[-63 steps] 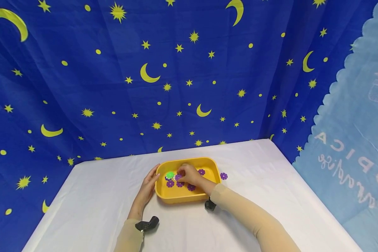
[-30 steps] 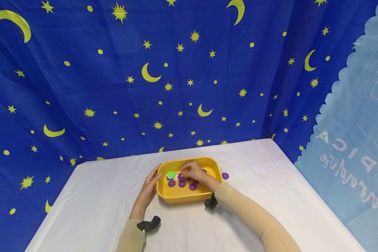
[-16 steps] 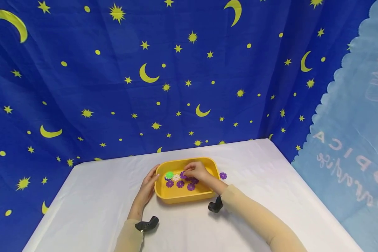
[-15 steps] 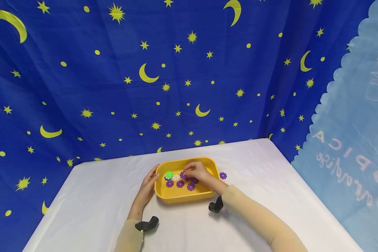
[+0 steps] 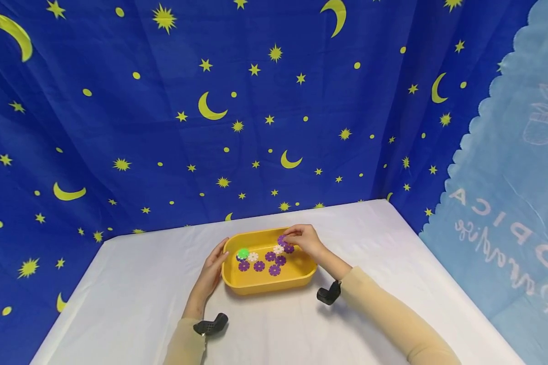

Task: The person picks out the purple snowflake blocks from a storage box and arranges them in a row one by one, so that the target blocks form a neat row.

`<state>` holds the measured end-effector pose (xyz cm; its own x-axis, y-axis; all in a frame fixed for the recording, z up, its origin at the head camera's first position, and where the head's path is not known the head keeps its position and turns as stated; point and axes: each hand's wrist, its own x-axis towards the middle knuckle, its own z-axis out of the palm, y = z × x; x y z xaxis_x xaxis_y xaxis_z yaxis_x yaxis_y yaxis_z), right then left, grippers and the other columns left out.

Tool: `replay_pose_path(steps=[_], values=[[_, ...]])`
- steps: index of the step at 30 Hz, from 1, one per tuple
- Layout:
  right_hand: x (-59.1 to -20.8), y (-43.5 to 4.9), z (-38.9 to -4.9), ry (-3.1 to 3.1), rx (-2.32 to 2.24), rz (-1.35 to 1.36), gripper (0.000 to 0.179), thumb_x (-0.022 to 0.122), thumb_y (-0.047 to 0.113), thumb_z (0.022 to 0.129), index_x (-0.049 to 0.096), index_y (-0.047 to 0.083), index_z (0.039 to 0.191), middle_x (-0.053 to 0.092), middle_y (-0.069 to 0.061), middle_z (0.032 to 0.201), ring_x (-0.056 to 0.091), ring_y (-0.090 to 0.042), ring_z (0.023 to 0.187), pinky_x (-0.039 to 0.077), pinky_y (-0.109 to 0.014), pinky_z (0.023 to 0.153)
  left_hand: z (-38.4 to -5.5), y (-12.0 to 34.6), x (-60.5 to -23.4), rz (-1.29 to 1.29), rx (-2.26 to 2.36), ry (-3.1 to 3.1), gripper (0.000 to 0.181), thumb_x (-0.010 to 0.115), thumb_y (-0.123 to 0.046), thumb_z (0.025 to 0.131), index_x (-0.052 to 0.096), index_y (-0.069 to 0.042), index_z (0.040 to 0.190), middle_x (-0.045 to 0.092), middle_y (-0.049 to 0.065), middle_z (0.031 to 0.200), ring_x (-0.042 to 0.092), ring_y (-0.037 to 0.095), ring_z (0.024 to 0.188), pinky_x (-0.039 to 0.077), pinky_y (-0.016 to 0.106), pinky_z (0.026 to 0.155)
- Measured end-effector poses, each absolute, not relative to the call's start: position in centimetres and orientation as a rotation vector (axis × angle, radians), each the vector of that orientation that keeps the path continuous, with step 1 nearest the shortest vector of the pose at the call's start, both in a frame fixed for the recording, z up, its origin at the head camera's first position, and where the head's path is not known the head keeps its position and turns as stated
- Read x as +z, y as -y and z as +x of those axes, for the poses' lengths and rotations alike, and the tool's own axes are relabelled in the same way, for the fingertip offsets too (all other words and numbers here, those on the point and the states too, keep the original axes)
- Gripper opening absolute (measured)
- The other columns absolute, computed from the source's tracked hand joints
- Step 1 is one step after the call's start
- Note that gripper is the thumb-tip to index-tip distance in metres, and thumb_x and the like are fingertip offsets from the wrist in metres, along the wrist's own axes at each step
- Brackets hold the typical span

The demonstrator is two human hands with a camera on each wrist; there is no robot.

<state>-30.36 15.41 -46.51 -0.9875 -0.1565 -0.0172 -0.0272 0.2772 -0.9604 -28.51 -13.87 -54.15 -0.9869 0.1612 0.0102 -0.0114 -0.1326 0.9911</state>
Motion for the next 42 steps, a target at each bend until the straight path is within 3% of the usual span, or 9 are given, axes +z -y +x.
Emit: replay_pose_path(steps=[4, 9, 12, 18, 21, 26, 42], values=[[-46.2, -16.7, -30.4, -2.395, -1.891, -0.131, 0.028, 0.066, 0.003, 0.086, 0.063, -0.013, 0.109, 0.073, -0.015, 0.095, 0.066, -0.007, 0.075, 0.061, -0.033, 0.080, -28.6, 13.9, -54.1, 0.175, 2.274, -1.989, 0.057, 0.052, -0.025, 0.098, 0.031, -0.012, 0.149, 0.024, 0.008, 0.159, 0.019, 0.023, 0.148, 0.018, 0.039, 0.122], [-46.2, -18.4, -30.2, -2.372, -1.970, -0.194, 0.024, 0.070, 0.009, 0.084, 0.068, -0.007, 0.101, 0.073, -0.005, 0.088, 0.065, -0.004, 0.073, 0.061, -0.027, 0.074, -28.6, 13.9, -54.1, 0.164, 2.275, -1.993, 0.057, 0.051, -0.025, 0.098, 0.030, -0.011, 0.149, 0.024, 0.009, 0.159, 0.018, 0.024, 0.148, 0.018, 0.040, 0.122], [-46.2, -19.5, -30.1, -2.366, -2.013, -0.226, 0.023, 0.070, 0.013, 0.084, 0.069, -0.005, 0.099, 0.073, 0.000, 0.084, 0.066, -0.003, 0.073, 0.061, -0.029, 0.074, -28.6, 13.9, -54.1, 0.164, 2.270, -2.004, 0.057, 0.051, -0.025, 0.098, 0.030, -0.011, 0.149, 0.024, 0.009, 0.159, 0.018, 0.024, 0.148, 0.017, 0.040, 0.123], [-46.2, -20.9, -30.2, -2.374, -2.007, -0.010, 0.034, 0.065, 0.009, 0.088, 0.060, -0.014, 0.112, 0.072, 0.001, 0.087, 0.066, -0.002, 0.074, 0.060, -0.032, 0.082, -28.7, 13.9, -54.3, 0.164, 2.268, -2.013, 0.058, 0.052, -0.026, 0.098, 0.030, -0.011, 0.149, 0.024, 0.010, 0.158, 0.018, 0.026, 0.148, 0.018, 0.041, 0.122], [-46.2, -21.7, -30.5, -2.346, -2.032, 0.065, 0.034, 0.062, 0.006, 0.090, 0.056, -0.016, 0.116, 0.071, 0.004, 0.085, 0.066, -0.002, 0.074, 0.060, -0.026, 0.079, -28.7, 13.9, -54.3, 0.168, 2.271, -2.011, 0.059, 0.052, -0.027, 0.097, 0.030, -0.011, 0.149, 0.024, 0.010, 0.158, 0.018, 0.026, 0.148, 0.018, 0.042, 0.122], [-46.4, -22.9, -30.5, -2.359, -2.053, 0.118, 0.033, 0.062, 0.005, 0.090, 0.056, -0.015, 0.115, 0.068, 0.012, 0.078, 0.065, 0.000, 0.073, 0.060, -0.022, 0.076, -28.5, 13.8, -54.1, 0.157, 2.279, -1.988, 0.058, 0.052, -0.028, 0.097, 0.031, -0.013, 0.149, 0.025, 0.008, 0.159, 0.018, 0.024, 0.148, 0.017, 0.041, 0.123], [-49.2, -25.4, -29.6, -2.426, -1.966, 0.306, 0.038, 0.064, 0.009, 0.089, 0.057, -0.015, 0.117, 0.067, 0.013, 0.077, 0.062, 0.001, 0.071, 0.059, -0.018, 0.073, -28.6, 13.8, -54.2, 0.129, 2.272, -2.007, 0.054, 0.050, -0.025, 0.098, 0.033, -0.014, 0.148, 0.026, 0.006, 0.158, 0.020, 0.022, 0.148, 0.019, 0.039, 0.122]])
